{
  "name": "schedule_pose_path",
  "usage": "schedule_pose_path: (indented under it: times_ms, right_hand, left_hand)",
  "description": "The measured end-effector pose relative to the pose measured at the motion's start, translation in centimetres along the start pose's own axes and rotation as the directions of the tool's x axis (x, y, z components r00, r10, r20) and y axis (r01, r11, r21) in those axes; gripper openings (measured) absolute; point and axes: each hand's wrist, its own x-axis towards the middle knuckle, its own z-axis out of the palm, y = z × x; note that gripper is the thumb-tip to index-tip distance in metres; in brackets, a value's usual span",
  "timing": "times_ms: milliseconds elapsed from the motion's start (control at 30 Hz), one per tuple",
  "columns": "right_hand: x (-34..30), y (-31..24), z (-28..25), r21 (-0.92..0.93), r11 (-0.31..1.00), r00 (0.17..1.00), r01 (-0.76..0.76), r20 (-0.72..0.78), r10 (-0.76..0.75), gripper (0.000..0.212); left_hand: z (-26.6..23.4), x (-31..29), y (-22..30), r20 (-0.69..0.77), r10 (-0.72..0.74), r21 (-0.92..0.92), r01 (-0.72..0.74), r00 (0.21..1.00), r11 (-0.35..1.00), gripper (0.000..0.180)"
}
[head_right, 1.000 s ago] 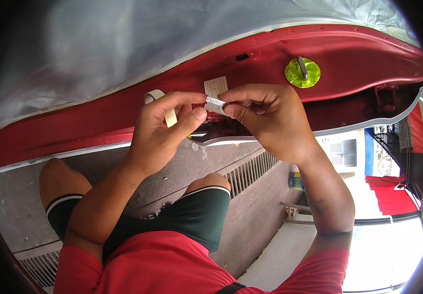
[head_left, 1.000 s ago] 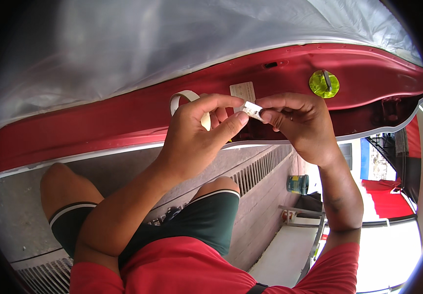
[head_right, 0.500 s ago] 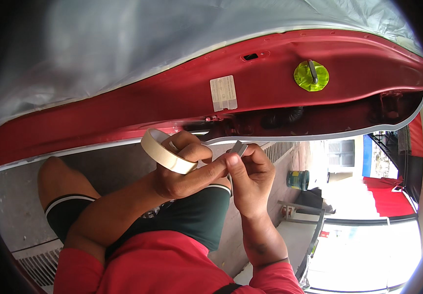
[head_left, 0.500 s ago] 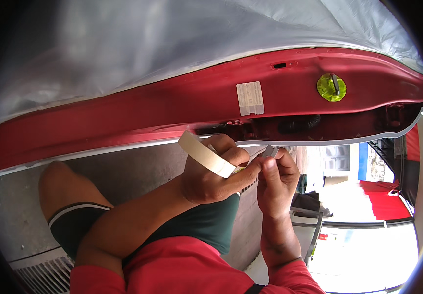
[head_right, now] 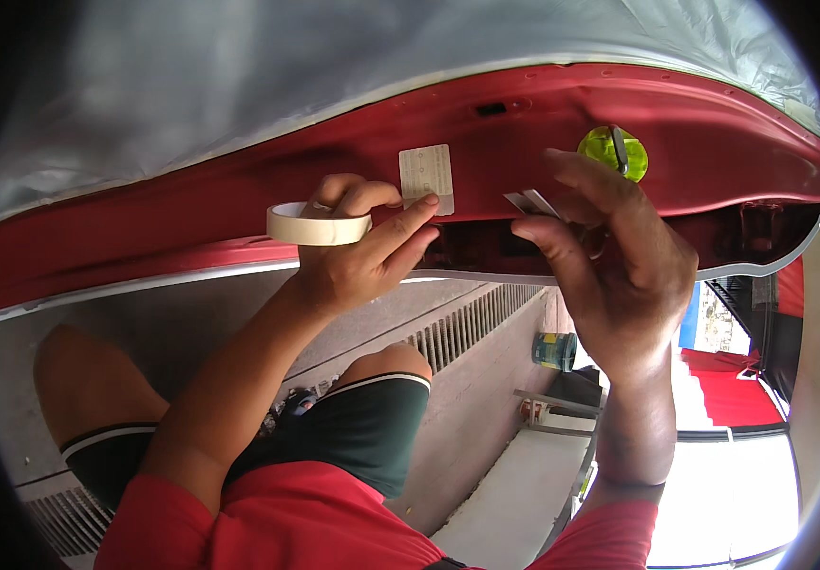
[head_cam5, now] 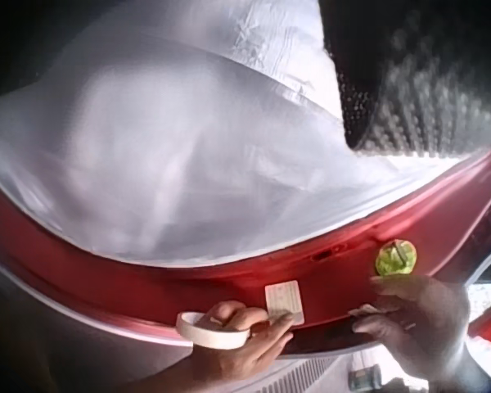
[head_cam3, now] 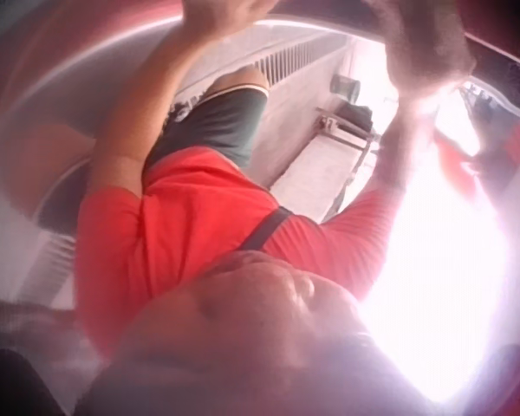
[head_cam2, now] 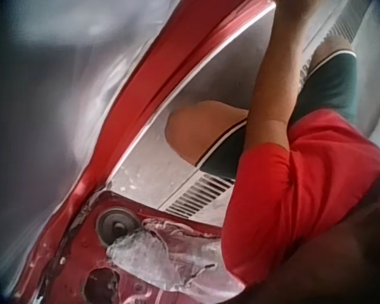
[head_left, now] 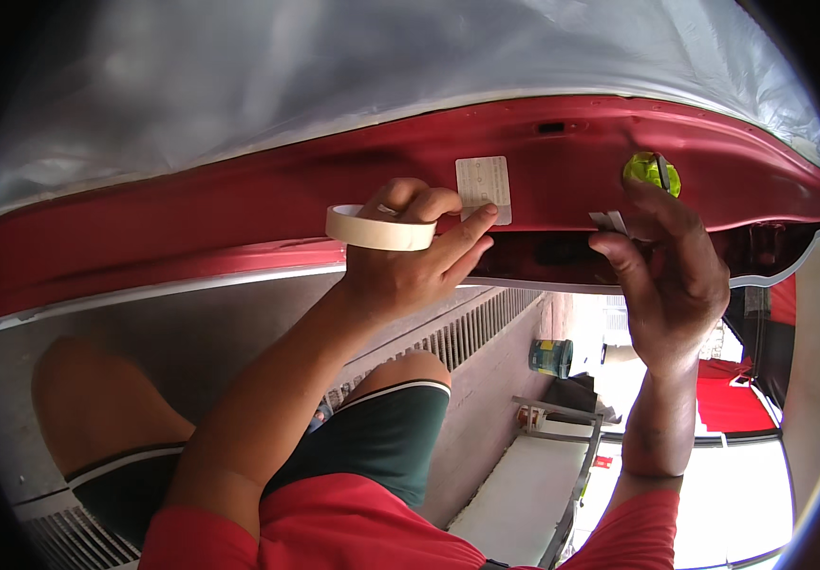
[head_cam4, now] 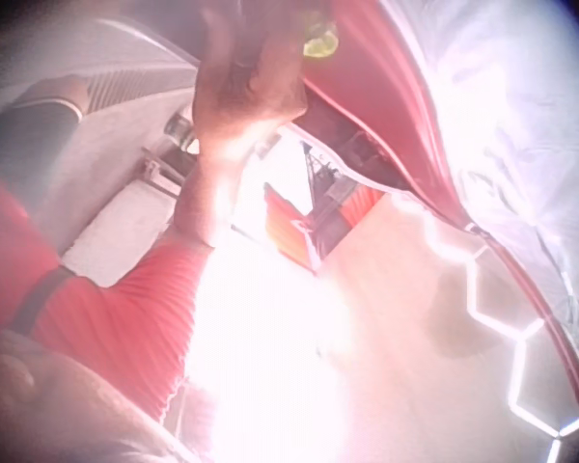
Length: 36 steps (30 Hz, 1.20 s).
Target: The person applies masking tape to the edges of a red car door, smoothing it down with their fingers. They handle a roll of tape and a small rectangular piece of paper, placing the paper on the door and securing it with tape.
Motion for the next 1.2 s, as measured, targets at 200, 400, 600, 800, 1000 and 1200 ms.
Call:
schedule_pose_path:
  times_ms: [200,400,600,800,1000,1200]
  right_hand:
    - [3.8,1.7,2.3,-0.166,0.951,0.903,0.263,0.390,-0.182,0.029]
    - [5.1,3.0,3.6,-0.138,0.941,0.841,0.310,0.502,-0.204,0.027]
    - [5.6,3.3,3.9,-0.123,0.916,0.796,0.383,0.548,-0.259,0.028]
    - [5.5,3.3,3.7,-0.169,0.885,0.764,0.434,0.590,-0.262,0.025]
    - [5.2,3.1,4.3,-0.220,0.854,0.767,0.472,0.580,-0.274,0.023]
    - [5.1,3.1,4.5,-0.236,0.845,0.770,0.479,0.576,-0.275,0.023]
  left_hand:
    - [0.5,-1.5,-1.1,-0.065,0.036,-0.001,-0.036,0.997,0.999,0.047]
    - [1.3,-2.0,-0.9,-0.115,0.023,0.015,-0.021,0.993,1.000,0.044]
    - [1.3,-2.0,-1.0,-0.132,0.030,0.006,-0.030,0.991,1.000,0.042]
    - [1.5,-1.8,-0.8,-0.156,0.013,-0.026,-0.017,0.988,1.000,0.043]
    - [0.9,-1.7,-1.0,-0.125,0.002,-0.058,-0.010,0.992,0.998,0.044]
    - [0.8,-1.4,-0.9,-0.139,-0.023,-0.034,0.018,0.990,0.999,0.035]
